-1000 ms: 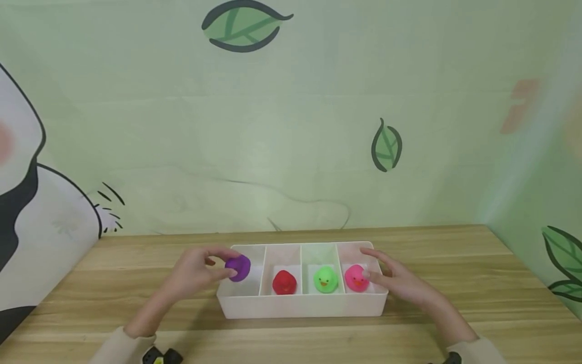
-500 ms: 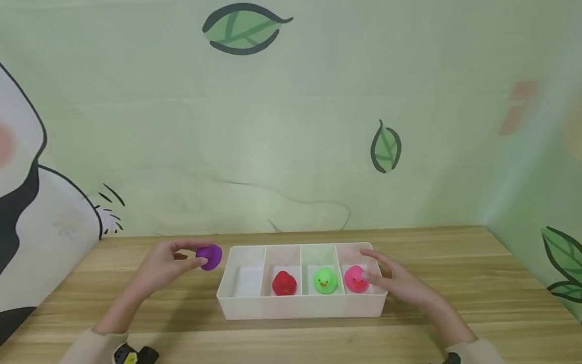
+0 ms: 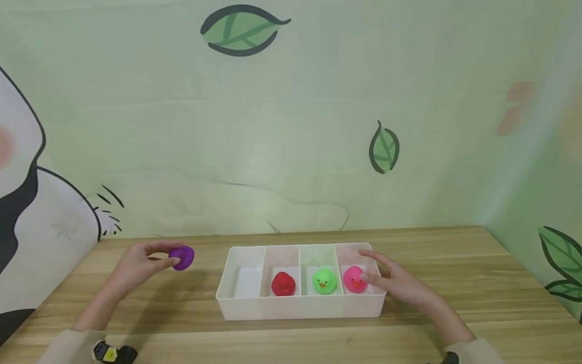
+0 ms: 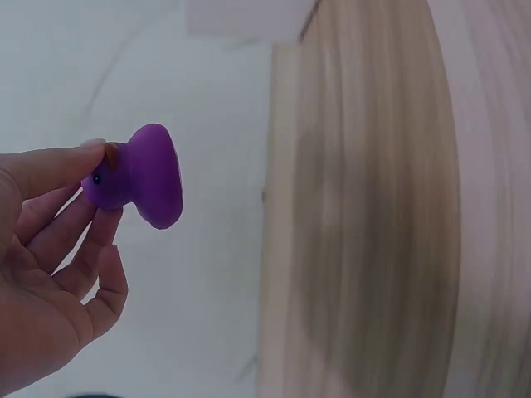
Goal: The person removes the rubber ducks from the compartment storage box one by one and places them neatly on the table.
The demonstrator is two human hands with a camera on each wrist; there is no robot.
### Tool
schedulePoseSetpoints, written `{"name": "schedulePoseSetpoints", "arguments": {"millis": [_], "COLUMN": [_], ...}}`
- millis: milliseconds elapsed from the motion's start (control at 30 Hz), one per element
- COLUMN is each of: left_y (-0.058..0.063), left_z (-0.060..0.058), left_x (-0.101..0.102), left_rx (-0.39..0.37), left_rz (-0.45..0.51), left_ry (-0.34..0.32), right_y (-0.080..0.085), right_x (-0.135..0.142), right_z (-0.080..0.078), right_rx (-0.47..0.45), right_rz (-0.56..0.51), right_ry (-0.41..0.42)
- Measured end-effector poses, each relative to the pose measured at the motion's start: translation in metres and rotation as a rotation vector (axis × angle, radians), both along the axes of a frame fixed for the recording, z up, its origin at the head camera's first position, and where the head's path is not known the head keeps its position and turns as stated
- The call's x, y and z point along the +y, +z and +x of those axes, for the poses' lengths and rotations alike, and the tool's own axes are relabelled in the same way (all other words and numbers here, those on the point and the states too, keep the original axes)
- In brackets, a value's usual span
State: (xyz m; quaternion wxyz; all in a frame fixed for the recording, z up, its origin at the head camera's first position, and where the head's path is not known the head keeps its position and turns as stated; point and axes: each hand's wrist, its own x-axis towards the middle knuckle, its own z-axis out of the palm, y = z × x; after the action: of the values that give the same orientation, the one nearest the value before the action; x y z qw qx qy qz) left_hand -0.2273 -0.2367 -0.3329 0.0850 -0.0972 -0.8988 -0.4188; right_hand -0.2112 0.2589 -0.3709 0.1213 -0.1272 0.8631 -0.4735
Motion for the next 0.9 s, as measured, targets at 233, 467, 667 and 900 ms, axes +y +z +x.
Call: {"name": "schedulePoseSetpoints", "arguments": {"millis": [233,467,667,900], "left_y": [-0.009,-0.020,-0.027,-0.032], "left_z": [-0.012,-0.026,-0.036,-0.042], "left_x": [-0.021,-0.035,-0.044,-0.055], "left_rx": [-0.039,-0.062,-0.097,-0.139], "left_rz": [-0.037,-0.084,-0.107,-0.110], "left_ry": [0.055,0.072,0.081,0.087], "right_y": [0.001,0.001,0.001,0.000], "right_x": [0.000,-0.001,-0.001,0.000], "right_z": [0.001,0.000,-0.001,0.000], "right_rx": [0.003,0.009,0.003,0.008], "right_rz": [-0.002,0.014,0.014,0.019], "right_ry": [-0.005,-0.010,-0.013,-0.013]}}
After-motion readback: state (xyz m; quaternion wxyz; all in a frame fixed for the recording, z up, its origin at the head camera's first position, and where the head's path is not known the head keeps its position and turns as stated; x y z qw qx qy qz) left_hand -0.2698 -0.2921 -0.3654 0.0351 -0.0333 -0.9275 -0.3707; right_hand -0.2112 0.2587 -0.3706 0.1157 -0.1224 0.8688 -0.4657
